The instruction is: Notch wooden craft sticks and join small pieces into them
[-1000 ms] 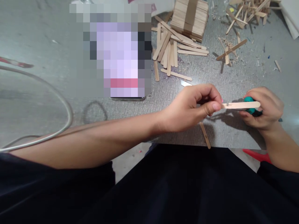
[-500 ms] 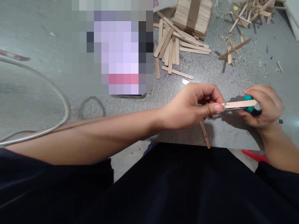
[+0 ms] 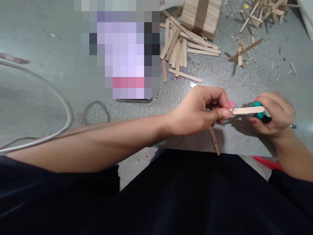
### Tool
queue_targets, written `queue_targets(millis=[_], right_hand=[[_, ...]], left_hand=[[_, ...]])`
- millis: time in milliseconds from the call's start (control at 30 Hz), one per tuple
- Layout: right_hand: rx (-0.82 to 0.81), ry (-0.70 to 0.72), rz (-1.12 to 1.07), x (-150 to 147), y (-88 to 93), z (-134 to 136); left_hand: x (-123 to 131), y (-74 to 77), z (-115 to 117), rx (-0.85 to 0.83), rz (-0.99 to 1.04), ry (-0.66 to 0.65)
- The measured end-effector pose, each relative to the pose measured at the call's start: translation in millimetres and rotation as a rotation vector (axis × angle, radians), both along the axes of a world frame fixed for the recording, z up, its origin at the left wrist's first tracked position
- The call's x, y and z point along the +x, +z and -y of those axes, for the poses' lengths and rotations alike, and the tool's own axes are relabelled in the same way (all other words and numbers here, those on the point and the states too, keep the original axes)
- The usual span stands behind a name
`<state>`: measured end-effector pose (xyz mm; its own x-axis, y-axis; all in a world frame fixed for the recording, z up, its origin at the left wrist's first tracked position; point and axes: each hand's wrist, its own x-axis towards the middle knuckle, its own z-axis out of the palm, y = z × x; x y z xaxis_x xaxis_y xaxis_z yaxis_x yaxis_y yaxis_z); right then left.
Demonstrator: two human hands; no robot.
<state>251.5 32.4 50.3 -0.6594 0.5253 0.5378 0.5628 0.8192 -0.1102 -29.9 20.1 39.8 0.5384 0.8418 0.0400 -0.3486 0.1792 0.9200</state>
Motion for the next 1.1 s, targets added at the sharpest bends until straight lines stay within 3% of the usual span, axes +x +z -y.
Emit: queue_targets(millis=[133,467,700,900,1100], right_hand=[[-0.066,-0.023,0.050,2.5,1.0,1.1],[-0.219,0.030,-0.123,-2.0,-4.1,-1.6],[-0.201,0.044,-0.154,-0.1,-6.0,-1.7],[-0.230,-0.034,-0.082,-2.0,-1.1,2.6],[-0.188,0.015,-0.135,-2.7,-3.4,1.2]], left_hand=[[1.9,-1.3,0.9,0.008,0.003,-0.012],[0.1,1.5,0.1,-0.025,0.011,-0.026],[1.4,4.0,-0.1,-0.012,-0.005,-0.005],[1.4,3.7,0.7,-0.007,-0.004,-0.004],[1.6,3.2,0.3,-0.007,-0.017,-0.010]])
